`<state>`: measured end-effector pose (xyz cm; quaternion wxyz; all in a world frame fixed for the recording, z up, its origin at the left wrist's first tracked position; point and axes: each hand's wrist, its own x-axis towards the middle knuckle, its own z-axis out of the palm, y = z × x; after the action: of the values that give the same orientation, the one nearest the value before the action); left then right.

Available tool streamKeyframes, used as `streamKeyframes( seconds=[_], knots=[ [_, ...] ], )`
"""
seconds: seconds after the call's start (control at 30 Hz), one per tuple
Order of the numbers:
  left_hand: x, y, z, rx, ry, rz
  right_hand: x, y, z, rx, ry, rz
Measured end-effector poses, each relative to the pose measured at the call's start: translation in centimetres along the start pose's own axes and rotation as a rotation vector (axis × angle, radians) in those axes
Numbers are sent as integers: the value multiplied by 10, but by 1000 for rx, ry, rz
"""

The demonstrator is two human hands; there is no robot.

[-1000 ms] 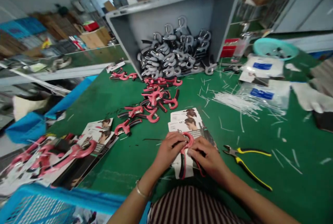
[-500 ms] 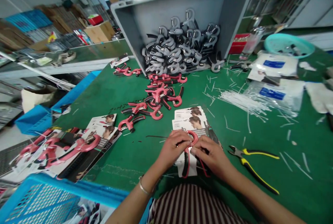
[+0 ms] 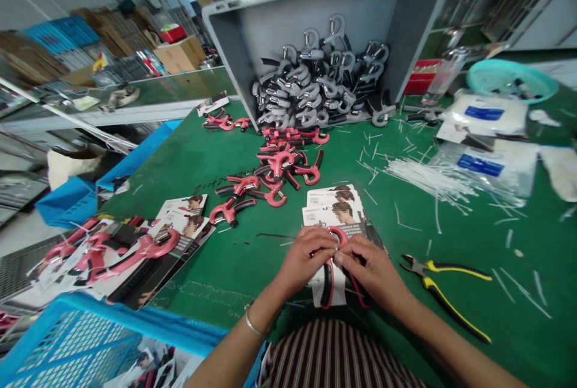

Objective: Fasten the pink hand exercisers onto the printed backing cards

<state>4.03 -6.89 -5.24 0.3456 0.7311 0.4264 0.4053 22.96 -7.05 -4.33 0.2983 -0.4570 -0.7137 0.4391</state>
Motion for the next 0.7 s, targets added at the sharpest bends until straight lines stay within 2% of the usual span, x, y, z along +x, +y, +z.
streamKeyframes(
  seconds=[0.13,0.2,0.27,0.33,0.4,0.47,0.53,0.7],
  knots=[
    [2,7,-12,-30,-87,-96,3,-1,2,-40,64,14],
    [6,13,-18,-43,-102,-179,3,-2,0,-54,3,-15],
    [13,19,-22,-15,-107,-199,0,-3,-3,-51,-71,-30],
    [17,25,-21,79,-81,-175,-5,-4,-4,-35,-87,-18],
    [18,31,-15,191,-7,-148,-9,-5,-1,-22,-44,5],
    [13,37,-7,267,55,-117,-10,-5,3,-9,3,26],
    [2,44,0,309,63,-72,-10,-5,6,19,34,46],
    [-35,52,2,323,-47,57,-8,-5,10,112,19,76]
  ],
)
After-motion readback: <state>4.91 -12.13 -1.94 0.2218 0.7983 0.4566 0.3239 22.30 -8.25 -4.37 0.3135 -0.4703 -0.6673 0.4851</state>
